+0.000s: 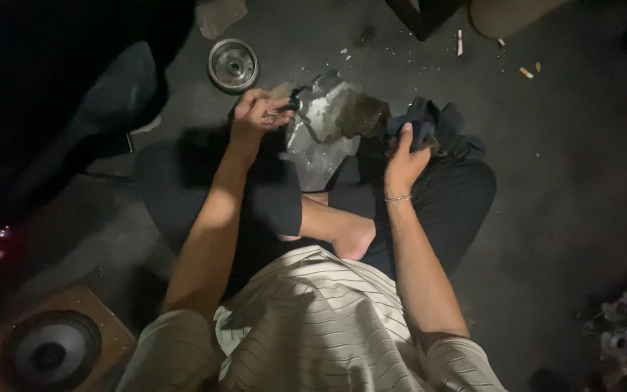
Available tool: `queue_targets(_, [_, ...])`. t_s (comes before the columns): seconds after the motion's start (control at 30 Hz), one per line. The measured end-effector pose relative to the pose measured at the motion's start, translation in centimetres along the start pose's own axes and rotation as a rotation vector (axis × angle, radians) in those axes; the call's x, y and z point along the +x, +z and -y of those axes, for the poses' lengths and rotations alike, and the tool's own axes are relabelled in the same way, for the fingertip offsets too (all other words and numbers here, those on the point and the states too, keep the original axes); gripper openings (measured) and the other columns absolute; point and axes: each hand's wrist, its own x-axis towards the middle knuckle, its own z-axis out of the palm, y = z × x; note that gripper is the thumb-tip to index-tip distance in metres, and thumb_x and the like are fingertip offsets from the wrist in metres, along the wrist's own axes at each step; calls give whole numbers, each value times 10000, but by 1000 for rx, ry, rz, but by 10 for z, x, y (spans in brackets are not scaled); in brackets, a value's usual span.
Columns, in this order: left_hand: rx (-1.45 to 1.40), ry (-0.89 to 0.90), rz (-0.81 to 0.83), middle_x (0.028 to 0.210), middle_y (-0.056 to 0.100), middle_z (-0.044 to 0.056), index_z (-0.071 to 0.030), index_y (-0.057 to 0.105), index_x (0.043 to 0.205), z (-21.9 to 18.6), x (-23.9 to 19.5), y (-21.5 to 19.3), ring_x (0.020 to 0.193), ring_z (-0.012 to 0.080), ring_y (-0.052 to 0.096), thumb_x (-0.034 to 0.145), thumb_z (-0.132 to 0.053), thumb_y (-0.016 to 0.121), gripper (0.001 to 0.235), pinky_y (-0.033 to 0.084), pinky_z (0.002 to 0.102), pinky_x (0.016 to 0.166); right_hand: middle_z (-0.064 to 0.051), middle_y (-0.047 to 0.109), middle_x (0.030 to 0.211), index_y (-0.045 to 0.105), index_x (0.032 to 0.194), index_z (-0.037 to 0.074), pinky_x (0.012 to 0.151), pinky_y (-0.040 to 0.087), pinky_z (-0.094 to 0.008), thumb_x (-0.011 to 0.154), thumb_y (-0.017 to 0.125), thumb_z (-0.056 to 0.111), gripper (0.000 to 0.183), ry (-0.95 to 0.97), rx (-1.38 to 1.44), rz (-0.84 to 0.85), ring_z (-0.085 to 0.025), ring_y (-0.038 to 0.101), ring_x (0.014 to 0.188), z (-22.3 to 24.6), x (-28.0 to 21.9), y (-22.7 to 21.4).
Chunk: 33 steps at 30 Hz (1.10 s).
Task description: The person sits on the floor and wipes a circular metal part with a dark cloth. They hold the part with their left hand and scrub its surface with the cloth in their right hand, occasionally adjusting the part's position.
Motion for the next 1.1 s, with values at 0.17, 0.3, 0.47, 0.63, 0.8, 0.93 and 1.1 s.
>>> queue_targets(0.17, [620,190,-188,1086,726,288,18,682,1205,-1,-1,24,771,217,731,897,-137,778,358,687,328,692,-71,669,695,642,798,63,600,528,-360,1011,680,226,271,-129,-51,28,-167,657,633,-17,1,2])
queue_targets(0.3, [882,311,-163,1096,756,154,-130,749,1216,18,14,-1,829,213,755,794,-234,860,448,628,360,725,-69,675,703,654,776,55,651,542,-360,1002,694,205,274,-112,-49,33,-161,663,669,-1,-5,1])
queue_targets(0.47, [1815,1354,-110,1049,673,-43,-248,355,1233,20,25,-14,763,183,715,988,-145,605,365,579,371,538,-121,710,864,692,908,4,784,539,-396,993,739,221,238,-91,-33,60,-202,677,838,-21,-21,5])
queue_targets(0.63, [1428,640,-204,894,718,42,-204,742,1142,38,30,-26,824,269,693,918,-527,540,442,559,401,748,-60,678,769,657,864,65,655,536,-339,1022,694,226,229,-111,-63,82,-163,666,705,-5,-18,4])
queue_targets(0.8, [1353,605,-222,835,656,56,-214,758,1076,40,29,-20,795,284,677,919,-509,621,361,535,413,715,-23,622,695,625,828,95,566,495,-317,1018,689,266,263,-19,-56,93,-138,619,618,-6,-20,1])
queue_targets(0.93, [1527,858,-193,774,595,54,-229,605,1032,40,30,-29,720,293,634,1006,-288,576,71,503,385,643,-42,656,704,631,842,73,479,499,-290,1011,705,249,255,11,-31,103,-140,638,573,-25,-17,-1])
queue_targets(1.1, [1546,842,-144,696,496,24,-145,579,953,35,25,-24,691,288,582,1028,-325,540,200,531,402,658,-83,677,667,623,838,74,473,555,-289,994,719,221,235,53,2,57,-169,665,524,-31,-8,-4])
